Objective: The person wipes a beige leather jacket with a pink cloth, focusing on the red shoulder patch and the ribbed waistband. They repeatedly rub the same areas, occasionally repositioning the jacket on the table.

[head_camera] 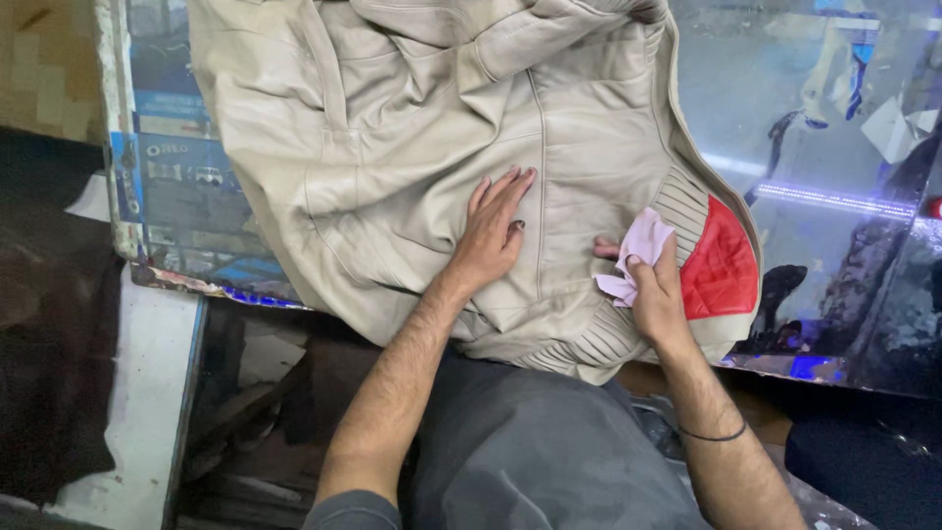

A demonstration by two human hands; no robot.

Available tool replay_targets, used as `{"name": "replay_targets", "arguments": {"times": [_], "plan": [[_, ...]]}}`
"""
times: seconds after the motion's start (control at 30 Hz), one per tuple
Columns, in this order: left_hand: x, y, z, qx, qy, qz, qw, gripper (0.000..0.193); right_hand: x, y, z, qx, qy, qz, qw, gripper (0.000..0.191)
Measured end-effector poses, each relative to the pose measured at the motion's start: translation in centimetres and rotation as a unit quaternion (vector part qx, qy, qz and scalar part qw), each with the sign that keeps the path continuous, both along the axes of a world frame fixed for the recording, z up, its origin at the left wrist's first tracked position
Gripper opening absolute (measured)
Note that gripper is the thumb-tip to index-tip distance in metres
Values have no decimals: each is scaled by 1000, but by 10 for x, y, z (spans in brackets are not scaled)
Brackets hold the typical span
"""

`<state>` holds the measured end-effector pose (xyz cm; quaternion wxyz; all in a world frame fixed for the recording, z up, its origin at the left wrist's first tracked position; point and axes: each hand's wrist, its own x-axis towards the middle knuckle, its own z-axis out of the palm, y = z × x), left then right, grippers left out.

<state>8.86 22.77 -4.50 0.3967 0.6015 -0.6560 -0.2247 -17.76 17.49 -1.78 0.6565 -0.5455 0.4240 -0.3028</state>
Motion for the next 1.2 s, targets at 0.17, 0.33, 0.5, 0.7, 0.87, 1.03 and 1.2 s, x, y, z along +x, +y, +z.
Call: {"name": "replay_targets", "arguments": {"times": [0.17, 0.33, 0.5, 0.7, 0.87, 1.03, 1.2], "plan": [[14, -1, -5, 25, 24, -16, 999, 75, -8, 5, 9, -93, 81, 70, 990, 51], [12, -4, 7, 25, 6, -32, 999, 66, -15, 7, 7, -132, 87, 86, 984, 47], [-35, -11, 32, 130, -160, 31, 978, 66, -16, 3, -2, -100, 9, 62, 993, 50], [-99, -24, 36, 174, -193, 115, 959, 90, -71, 24, -6, -24, -164, -40, 985, 49], [-107, -21, 23, 103, -221, 123, 962, 97, -183, -13, 15, -112, -82, -231, 963, 50], [-105, -21, 13, 107, -232, 128, 958, 97, -293, -86, 41, -301, 296, -262, 868, 40], [-105, -20, 12, 101, -224, 130, 961, 97, -326, -125, 33, -255, 512, -207, 794, 39]]}}
